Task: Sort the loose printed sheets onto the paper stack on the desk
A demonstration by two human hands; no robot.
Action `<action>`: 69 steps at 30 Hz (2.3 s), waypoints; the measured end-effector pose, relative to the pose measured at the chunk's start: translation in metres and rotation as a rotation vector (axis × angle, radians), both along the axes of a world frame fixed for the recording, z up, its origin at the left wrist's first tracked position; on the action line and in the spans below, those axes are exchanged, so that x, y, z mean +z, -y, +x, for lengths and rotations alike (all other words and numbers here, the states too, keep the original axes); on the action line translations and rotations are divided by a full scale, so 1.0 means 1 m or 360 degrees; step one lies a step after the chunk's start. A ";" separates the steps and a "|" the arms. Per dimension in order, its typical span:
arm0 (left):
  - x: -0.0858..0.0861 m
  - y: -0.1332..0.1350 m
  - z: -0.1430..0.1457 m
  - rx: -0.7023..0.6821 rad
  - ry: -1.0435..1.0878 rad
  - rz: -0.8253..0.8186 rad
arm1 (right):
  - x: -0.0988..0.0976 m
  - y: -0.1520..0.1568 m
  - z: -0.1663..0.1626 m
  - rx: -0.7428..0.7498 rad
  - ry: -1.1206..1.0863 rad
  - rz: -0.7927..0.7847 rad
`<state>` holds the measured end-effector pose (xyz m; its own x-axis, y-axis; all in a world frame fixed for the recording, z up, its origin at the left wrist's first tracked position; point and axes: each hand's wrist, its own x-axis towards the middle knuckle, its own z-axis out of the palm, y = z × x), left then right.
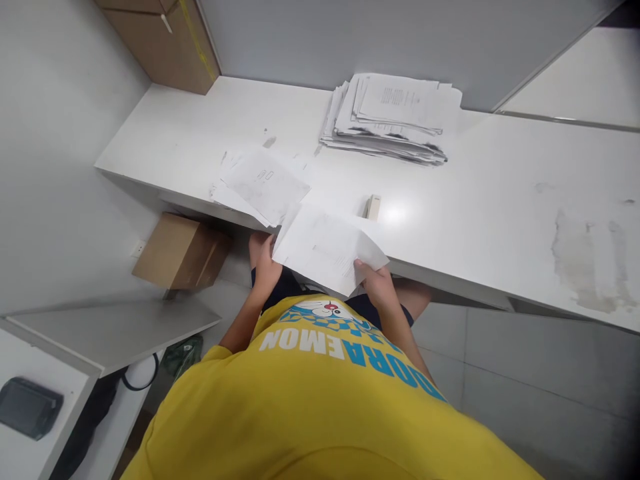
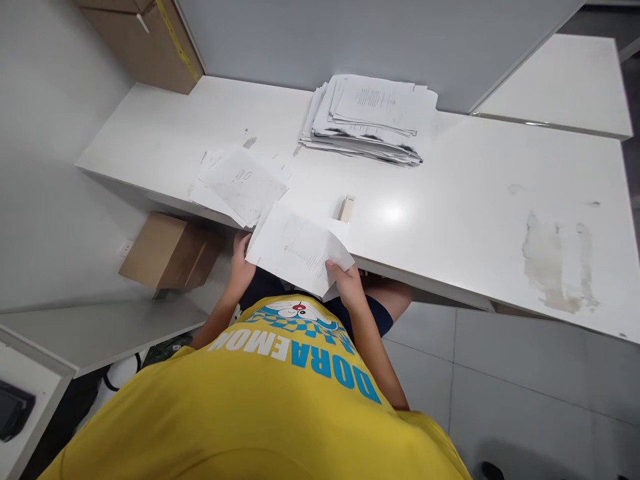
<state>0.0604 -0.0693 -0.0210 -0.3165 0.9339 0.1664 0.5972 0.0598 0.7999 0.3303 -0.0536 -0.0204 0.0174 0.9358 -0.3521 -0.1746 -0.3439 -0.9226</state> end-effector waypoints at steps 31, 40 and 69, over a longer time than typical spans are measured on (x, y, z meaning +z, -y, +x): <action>-0.016 -0.095 0.130 -0.0952 0.0069 0.0573 | -0.005 -0.050 0.112 -0.0764 0.0794 0.0678; -0.021 -0.028 0.086 -0.0845 0.0006 0.0469 | 0.006 -0.012 0.120 -0.0504 0.0549 0.0384; -0.020 -0.026 0.083 -0.0592 0.0945 -0.0634 | -0.010 0.018 0.089 -0.0310 0.0135 0.0029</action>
